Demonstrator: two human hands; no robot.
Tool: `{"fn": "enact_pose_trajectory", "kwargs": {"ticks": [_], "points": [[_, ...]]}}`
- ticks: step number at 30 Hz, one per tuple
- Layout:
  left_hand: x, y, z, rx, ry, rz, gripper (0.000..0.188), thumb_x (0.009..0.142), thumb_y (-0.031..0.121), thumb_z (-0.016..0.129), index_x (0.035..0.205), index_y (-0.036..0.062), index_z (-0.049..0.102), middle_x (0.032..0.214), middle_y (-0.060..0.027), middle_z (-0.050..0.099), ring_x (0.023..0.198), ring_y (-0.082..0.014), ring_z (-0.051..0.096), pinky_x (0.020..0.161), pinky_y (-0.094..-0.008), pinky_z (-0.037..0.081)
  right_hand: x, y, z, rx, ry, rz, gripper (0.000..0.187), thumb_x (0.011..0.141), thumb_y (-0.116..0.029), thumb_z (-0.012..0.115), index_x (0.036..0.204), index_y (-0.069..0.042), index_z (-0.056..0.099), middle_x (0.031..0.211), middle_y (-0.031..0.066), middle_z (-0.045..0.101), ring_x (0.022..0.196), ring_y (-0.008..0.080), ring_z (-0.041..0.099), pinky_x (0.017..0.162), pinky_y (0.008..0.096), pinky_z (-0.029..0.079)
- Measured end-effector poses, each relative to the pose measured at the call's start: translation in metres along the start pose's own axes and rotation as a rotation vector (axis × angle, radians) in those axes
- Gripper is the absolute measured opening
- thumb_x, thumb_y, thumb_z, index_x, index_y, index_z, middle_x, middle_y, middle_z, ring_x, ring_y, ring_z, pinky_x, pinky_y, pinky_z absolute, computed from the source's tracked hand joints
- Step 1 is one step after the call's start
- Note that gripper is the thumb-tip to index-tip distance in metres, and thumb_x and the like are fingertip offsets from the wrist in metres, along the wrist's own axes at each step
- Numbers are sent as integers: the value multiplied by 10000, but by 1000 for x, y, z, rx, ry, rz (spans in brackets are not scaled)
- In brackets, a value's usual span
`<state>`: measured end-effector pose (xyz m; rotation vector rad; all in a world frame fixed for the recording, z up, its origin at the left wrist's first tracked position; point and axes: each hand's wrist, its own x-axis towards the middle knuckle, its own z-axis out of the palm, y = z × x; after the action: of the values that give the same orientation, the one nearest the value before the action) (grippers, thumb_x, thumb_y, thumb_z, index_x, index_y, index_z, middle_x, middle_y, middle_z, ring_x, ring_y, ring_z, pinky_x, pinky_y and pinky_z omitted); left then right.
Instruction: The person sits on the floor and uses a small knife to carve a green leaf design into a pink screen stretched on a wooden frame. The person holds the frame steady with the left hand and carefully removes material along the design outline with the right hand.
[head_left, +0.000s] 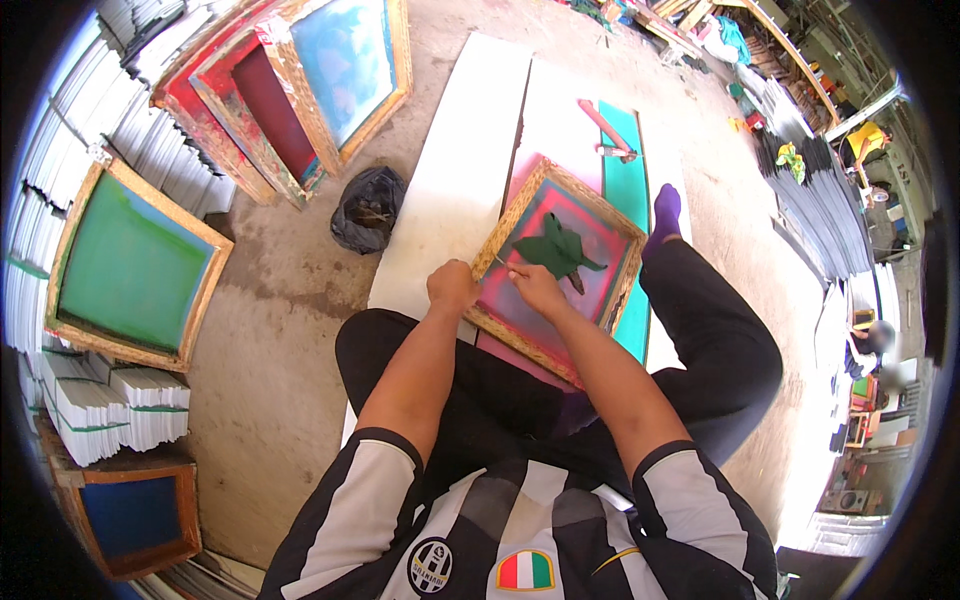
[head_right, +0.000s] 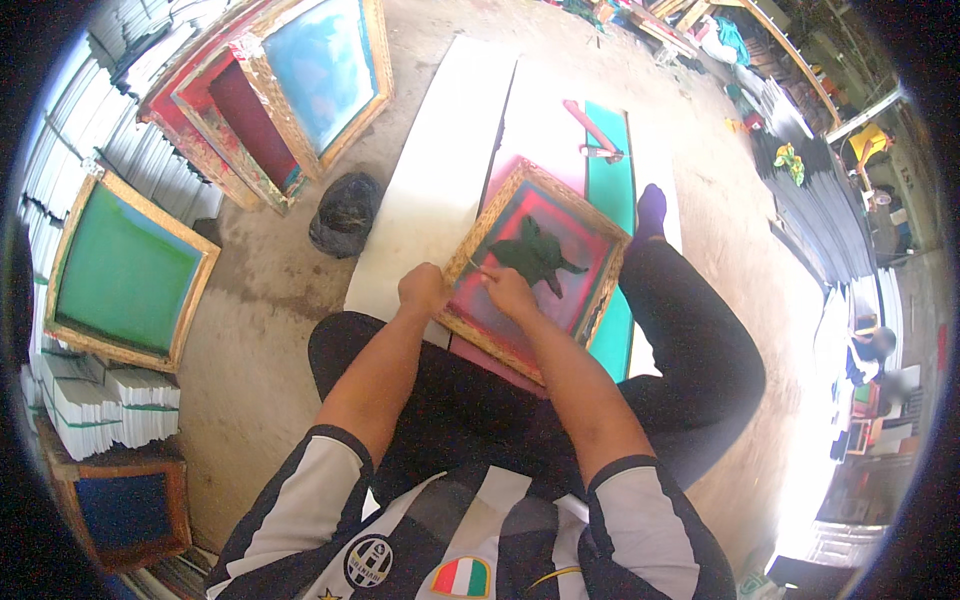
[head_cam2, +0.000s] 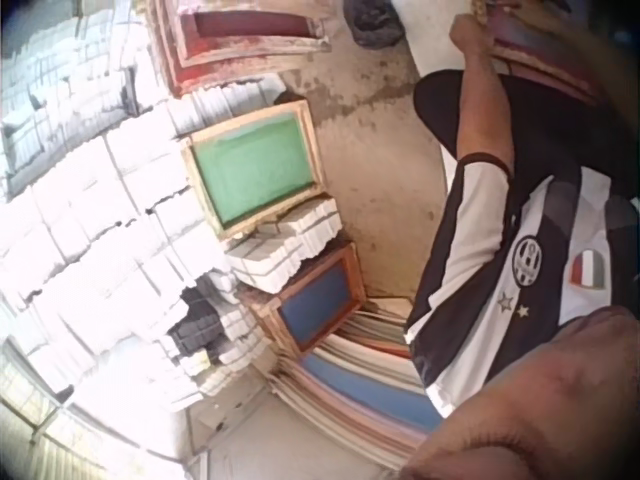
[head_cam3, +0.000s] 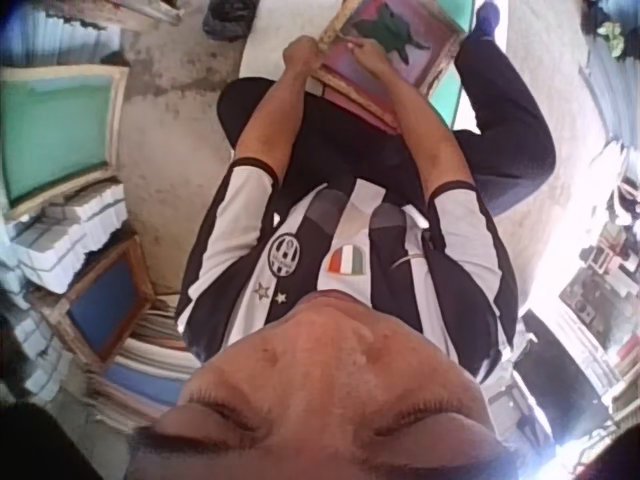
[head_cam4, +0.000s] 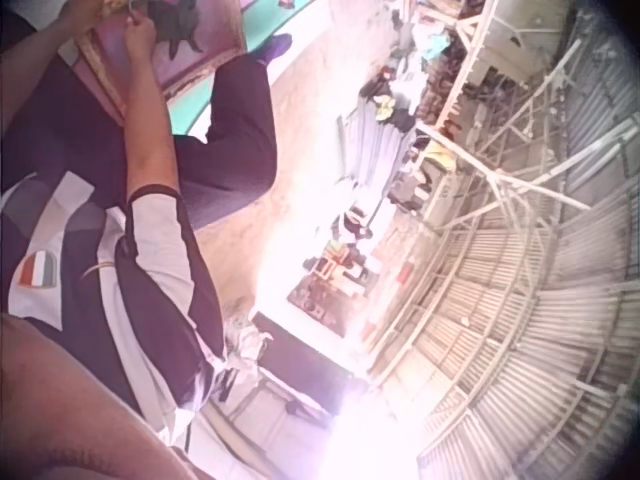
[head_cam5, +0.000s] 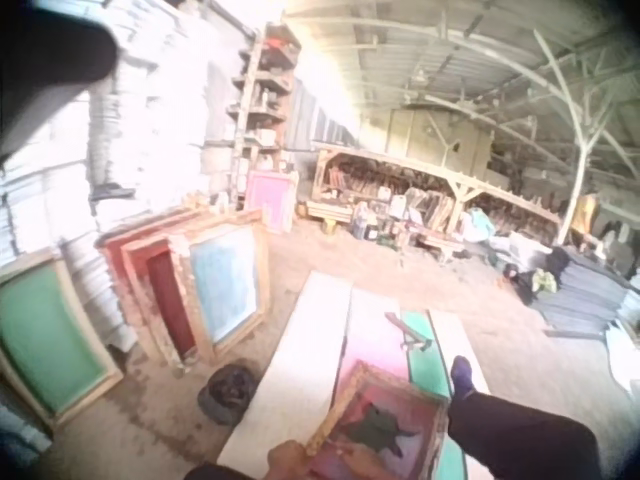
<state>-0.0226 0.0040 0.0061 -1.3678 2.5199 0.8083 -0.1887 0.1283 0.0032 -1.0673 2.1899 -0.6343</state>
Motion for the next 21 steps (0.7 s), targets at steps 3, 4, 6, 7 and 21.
{"fn": "enact_pose_trajectory", "kwargs": {"ticks": [3,4,6,7,21], "points": [[9,2,-4,11,40,-25,345,821,336,802,1035,65,790,1123,-124,742,1040,-327,747,858,-441,605,3,1,1,10,14,-21,405,1023,-321,614,1373,-132,689,1275,189,725,1197,341,695,1022,408,520],[12,3,-5,21,59,-25,345,819,340,805,1032,69,788,1121,-120,738,1043,-325,743,856,-442,605,6,1,2,10,23,-26,407,1023,-324,615,1375,-134,688,1280,183,724,1200,344,693,1025,411,520],[19,1,-6,44,94,-38,346,812,347,812,1027,79,780,1116,-114,728,1050,-320,732,854,-443,603,9,-2,4,17,20,-36,404,1025,-354,592,1386,-196,682,1297,176,712,1214,376,668,1037,455,512],[24,-1,-5,57,110,-47,345,808,352,816,1024,86,775,1113,-111,722,1054,-317,726,854,-444,601,11,-3,4,20,19,-42,404,1026,-369,581,1392,-228,679,1306,172,705,1221,392,656,1043,477,508],[77,25,-27,43,-10,88,437,798,348,822,1128,88,703,1177,-118,667,1053,-332,708,866,-471,592,28,-24,-56,-162,-42,-5,387,1045,-407,548,1410,-331,651,1042,192,753,950,422,722,861,542,565]]}}
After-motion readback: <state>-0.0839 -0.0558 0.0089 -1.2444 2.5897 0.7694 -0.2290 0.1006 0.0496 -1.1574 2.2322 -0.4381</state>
